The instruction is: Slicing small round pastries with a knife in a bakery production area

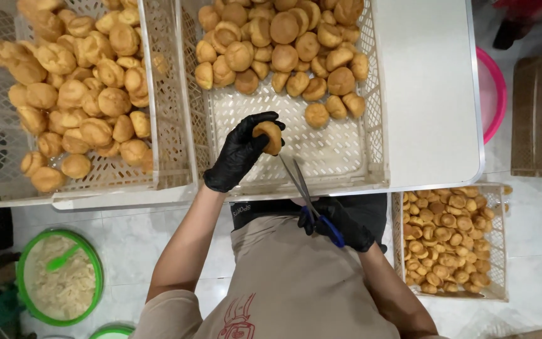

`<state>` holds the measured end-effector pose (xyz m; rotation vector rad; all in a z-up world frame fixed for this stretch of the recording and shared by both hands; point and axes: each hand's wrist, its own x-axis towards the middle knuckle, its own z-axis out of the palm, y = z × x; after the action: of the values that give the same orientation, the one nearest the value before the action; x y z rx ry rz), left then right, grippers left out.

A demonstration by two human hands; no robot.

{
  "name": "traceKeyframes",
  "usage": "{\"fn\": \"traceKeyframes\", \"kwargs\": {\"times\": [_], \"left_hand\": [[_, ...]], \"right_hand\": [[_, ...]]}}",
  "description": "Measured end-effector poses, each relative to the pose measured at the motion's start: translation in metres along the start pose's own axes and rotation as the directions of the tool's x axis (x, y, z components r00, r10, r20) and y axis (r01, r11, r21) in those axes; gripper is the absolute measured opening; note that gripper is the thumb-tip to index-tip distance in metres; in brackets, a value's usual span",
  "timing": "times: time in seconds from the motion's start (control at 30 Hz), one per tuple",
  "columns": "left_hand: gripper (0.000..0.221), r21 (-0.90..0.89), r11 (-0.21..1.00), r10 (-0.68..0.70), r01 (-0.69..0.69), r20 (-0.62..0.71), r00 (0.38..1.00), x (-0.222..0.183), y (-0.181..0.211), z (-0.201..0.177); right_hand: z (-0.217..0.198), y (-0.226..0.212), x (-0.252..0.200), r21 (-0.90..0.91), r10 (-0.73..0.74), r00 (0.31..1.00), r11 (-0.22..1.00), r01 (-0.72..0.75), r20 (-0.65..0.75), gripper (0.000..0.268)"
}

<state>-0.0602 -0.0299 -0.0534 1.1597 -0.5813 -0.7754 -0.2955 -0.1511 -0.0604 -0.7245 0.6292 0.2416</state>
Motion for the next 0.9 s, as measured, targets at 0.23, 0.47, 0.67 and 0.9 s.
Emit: {"fn": "traceKeyframes", "kwargs": {"times": [0.23,0.47,0.67,0.9], "left_hand": [[0.045,-0.005,1.000,0.015,-0.015,0.011,1.000,-0.007,0.000,0.005],[0.041,0.123,0.985,-0.136,0.118,0.150,0.979,-0.020,0.006,0.024],[0.042,0.111,0.987,-0.133,0.113,0.194,0.972,-0.029,-0.016,0.025],[0.046,0.165,0.981,-0.134,0.100,0.212,0.968,-0.016,0.019,-0.003]], "right_hand": [[-0.023,0.027,0.024,-0.317,-0.094,0.993,0.942,0.110,0.066,0.010],[-0.069,0.085,0.051,-0.039,-0.013,0.998,0.999,0.015,0.053,0.023],[-0.087,0.114,0.067,0.310,0.100,0.995,0.946,-0.097,0.005,0.057],[-0.071,0.078,0.049,0.337,0.149,0.982,0.936,-0.102,-0.117,0.032]]}}
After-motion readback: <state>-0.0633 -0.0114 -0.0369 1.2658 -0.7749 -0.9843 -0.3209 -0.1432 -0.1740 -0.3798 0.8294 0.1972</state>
